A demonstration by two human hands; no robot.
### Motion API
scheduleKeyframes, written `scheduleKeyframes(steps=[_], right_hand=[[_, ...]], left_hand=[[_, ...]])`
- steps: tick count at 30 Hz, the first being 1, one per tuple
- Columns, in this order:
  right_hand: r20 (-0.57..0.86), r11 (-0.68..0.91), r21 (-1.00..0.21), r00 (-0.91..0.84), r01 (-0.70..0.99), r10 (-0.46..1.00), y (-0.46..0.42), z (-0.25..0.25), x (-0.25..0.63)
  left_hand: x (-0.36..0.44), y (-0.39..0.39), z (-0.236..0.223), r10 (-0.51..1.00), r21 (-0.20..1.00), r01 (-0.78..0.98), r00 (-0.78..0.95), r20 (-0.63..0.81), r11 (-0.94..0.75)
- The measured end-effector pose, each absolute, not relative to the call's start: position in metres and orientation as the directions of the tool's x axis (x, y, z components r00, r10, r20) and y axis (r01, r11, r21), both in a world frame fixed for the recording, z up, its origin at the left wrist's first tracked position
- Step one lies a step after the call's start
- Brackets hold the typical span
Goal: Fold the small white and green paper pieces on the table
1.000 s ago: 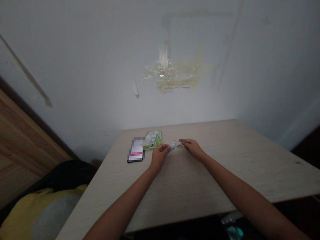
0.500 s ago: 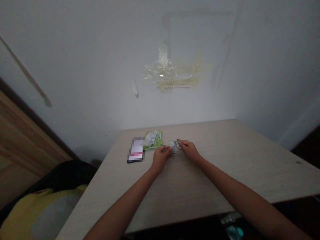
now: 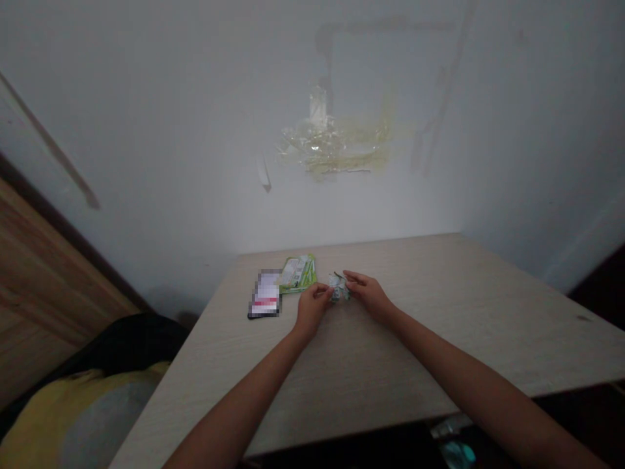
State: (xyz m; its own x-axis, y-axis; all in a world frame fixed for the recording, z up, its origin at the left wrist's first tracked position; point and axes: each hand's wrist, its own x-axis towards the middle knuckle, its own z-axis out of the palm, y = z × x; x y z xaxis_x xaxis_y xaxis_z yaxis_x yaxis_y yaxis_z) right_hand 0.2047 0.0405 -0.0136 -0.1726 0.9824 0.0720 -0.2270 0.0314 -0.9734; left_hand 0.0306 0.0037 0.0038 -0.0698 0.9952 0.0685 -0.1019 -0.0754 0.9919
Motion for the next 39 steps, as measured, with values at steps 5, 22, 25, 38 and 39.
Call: scheduleKeyframes(steps=[5, 22, 25, 38, 39], right_hand=[[0.149, 0.12, -0.98, -0.181, -0.161, 0.972, 0.04, -0.014, 0.206], [0.185, 0.194, -0.981, -0.26, 0.012, 0.948, 0.036, -0.008, 0.205], [0.177, 0.177, -0.984, -0.287, -0.026, 0.941, 0.035, -0.007, 0.205], [0.171, 0.167, -0.985, -0.309, -0.038, 0.935, 0.034, -0.004, 0.206], [0.171, 0.167, -0.985, -0.31, -0.039, 0.935, 0.034, -0.005, 0.206]], left_hand=[[0.03, 0.005, 0.001, 0.993, 0.992, -0.091, -0.087, 0.085, -0.093], [0.028, 0.011, -0.007, 0.979, 0.979, 0.039, -0.032, 0.199, -0.198], [0.027, 0.013, -0.008, 0.977, 0.98, 0.006, -0.067, 0.201, -0.201], [0.026, 0.008, 0.001, 0.982, 0.981, -0.058, 0.007, 0.188, -0.187], [0.026, 0.008, 0.001, 0.982, 0.981, -0.055, 0.012, 0.188, -0.187]])
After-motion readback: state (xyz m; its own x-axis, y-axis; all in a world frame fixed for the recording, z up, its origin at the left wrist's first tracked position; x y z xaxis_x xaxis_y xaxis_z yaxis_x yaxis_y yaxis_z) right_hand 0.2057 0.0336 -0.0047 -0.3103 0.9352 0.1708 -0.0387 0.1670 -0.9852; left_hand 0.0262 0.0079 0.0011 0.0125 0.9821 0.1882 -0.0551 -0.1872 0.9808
